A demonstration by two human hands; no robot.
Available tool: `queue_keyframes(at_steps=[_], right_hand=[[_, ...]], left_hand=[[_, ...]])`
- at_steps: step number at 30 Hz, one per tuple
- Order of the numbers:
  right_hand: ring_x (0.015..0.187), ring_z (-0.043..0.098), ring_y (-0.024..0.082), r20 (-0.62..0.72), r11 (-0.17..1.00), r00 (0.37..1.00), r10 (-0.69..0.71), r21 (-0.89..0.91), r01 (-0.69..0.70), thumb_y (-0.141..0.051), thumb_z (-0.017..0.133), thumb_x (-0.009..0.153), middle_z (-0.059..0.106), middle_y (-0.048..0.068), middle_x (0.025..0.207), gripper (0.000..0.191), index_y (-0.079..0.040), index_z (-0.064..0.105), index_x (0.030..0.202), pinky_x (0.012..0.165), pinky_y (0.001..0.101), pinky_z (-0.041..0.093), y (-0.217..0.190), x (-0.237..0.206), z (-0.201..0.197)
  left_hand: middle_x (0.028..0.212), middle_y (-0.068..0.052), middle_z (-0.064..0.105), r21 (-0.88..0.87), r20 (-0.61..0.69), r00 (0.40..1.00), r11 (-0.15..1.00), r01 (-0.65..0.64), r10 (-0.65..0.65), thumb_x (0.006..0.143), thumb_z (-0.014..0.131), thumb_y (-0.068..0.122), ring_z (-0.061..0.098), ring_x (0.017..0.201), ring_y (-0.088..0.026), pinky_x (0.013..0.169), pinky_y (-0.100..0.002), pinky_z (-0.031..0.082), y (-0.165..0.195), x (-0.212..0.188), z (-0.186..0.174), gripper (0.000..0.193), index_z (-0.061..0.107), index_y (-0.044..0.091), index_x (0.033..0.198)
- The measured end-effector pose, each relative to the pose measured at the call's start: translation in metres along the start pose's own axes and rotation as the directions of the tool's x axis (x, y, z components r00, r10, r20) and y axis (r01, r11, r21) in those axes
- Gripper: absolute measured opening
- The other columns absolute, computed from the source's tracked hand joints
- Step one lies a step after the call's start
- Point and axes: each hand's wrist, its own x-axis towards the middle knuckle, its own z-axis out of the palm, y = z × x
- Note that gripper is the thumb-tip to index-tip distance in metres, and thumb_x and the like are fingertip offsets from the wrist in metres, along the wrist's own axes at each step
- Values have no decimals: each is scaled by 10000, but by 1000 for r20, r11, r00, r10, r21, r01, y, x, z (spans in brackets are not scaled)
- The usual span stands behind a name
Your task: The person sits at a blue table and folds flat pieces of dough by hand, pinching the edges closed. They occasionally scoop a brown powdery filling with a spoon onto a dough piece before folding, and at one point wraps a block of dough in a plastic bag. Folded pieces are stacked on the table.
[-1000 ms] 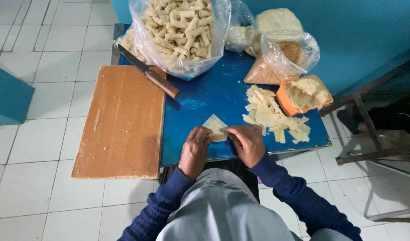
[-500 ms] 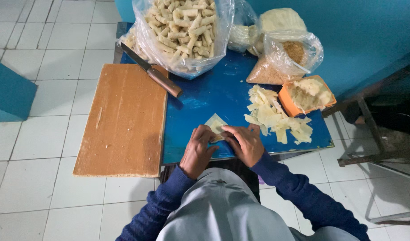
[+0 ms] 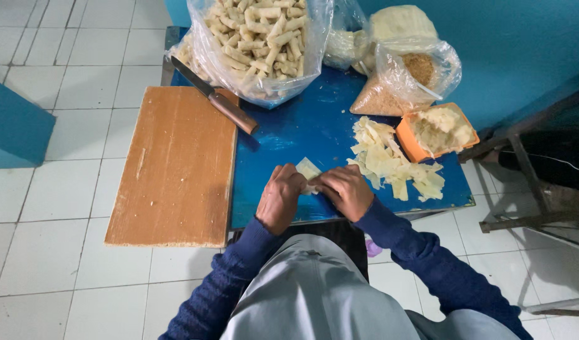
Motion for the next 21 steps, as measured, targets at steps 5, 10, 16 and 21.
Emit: queue_keyframes(at_steps=[5, 10, 16, 21], right_hand=[[887, 655, 311, 55, 985, 994, 95, 143, -102, -101, 694, 898, 674, 100, 951, 102, -82, 718, 996, 770, 404, 508, 7, 12, 4], [909, 651, 333, -38, 994, 995, 88, 65, -86, -108, 704, 903, 677, 107, 976, 118, -64, 695, 1012, 781, 422, 514, -4, 5, 5], [940, 662, 313, -94, 998, 994, -48, -41, 44, -155, 710, 915, 682, 84, 1003, 126, -89, 710, 1022, 821, 429, 511, -17, 3, 1], [904, 654, 303, -69, 999, 998, 15, 30, -13, -191, 726, 901, 689, 94, 1003, 129, -126, 743, 1011, 797, 416, 519, -20, 7, -3]], left_hand=[[932, -133, 578, -54, 22, 999, 998, -35, 37, 898, 590, 11, 567, 887, -376, 760, -460, 475, -7, 9, 1, 38, 611, 40, 911], [940, -137, 567, -66, 53, 998, 998, -21, 24, 850, 617, -16, 594, 909, -372, 756, -457, 489, -7, 7, 1, 57, 602, 35, 870], [992, -166, 511, -146, 77, 997, 989, 5, 6, 820, 741, 31, 582, 925, -370, 741, -445, 488, 0, 2, -5, 154, 602, -3, 876], [995, -153, 509, -169, 71, 997, 985, 29, -17, 826, 708, -19, 590, 936, -344, 746, -429, 495, -2, 4, -3, 117, 597, -3, 861]])
